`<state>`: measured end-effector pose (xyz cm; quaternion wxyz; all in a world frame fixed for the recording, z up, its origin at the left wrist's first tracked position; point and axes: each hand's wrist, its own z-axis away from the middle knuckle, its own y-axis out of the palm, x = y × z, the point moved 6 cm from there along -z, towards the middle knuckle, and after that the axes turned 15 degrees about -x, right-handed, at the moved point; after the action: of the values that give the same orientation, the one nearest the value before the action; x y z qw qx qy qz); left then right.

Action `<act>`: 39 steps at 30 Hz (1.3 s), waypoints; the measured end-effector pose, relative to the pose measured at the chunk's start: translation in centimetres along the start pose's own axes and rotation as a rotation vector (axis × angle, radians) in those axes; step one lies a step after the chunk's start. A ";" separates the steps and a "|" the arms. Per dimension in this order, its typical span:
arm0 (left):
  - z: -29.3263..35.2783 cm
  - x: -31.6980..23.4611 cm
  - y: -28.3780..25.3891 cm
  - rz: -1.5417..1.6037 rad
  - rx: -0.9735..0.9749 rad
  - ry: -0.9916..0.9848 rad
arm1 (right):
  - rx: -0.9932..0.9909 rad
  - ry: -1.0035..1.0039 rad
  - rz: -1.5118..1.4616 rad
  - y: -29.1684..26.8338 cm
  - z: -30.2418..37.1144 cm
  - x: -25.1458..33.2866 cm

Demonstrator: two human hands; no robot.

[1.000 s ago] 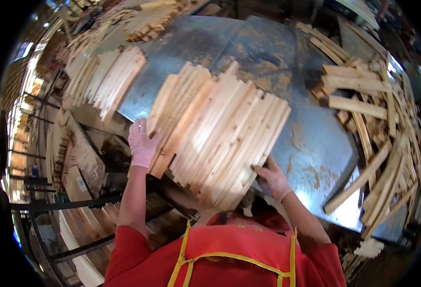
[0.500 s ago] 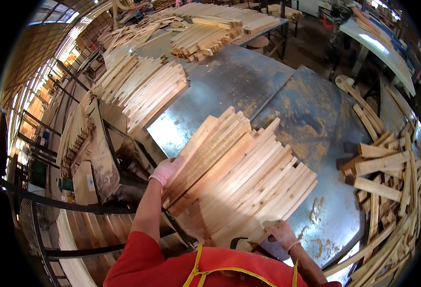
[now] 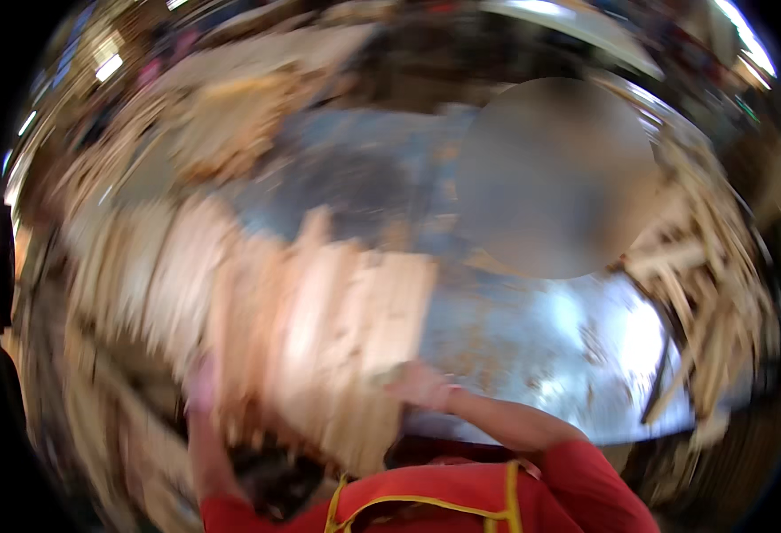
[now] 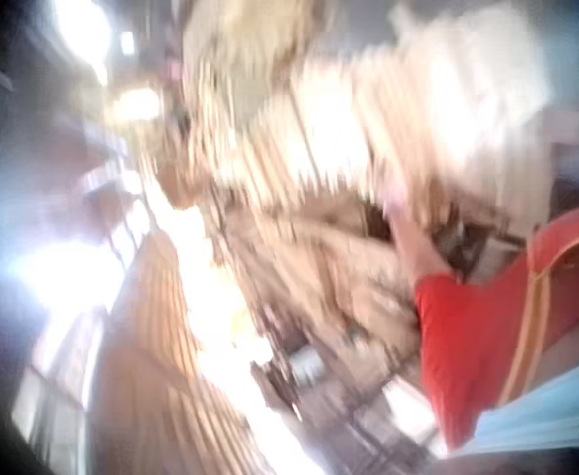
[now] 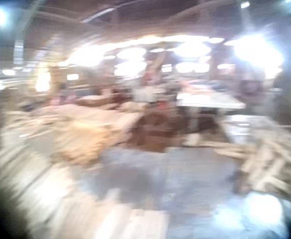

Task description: The person repeatedly picks up thin wooden planks from a disorganized pile on a metal table and stacks them neatly. They handle the planks one at a time, aligning them into a growing stack before occasionally moving the entire stack to a nearby rack.

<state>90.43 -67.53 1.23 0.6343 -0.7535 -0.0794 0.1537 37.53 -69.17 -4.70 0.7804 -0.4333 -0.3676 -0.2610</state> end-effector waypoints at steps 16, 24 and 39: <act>2.0 -18.6 -5.5 0.192 -0.050 -0.010 | -1.259 0.655 0.022 -34.2 25.5 -23.0; 21.8 -55.0 8.8 0.377 0.173 0.663 | -1.678 0.930 -0.235 -35.9 44.0 -41.0; 22.6 -53.4 6.5 0.529 0.135 0.223 | -0.700 0.436 -0.383 -27.4 35.4 -22.6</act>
<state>32.20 -64.51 -1.46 0.6255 -0.7165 0.2004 0.2349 -8.06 -49.85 3.04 0.5839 -0.5300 -0.1577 -0.5944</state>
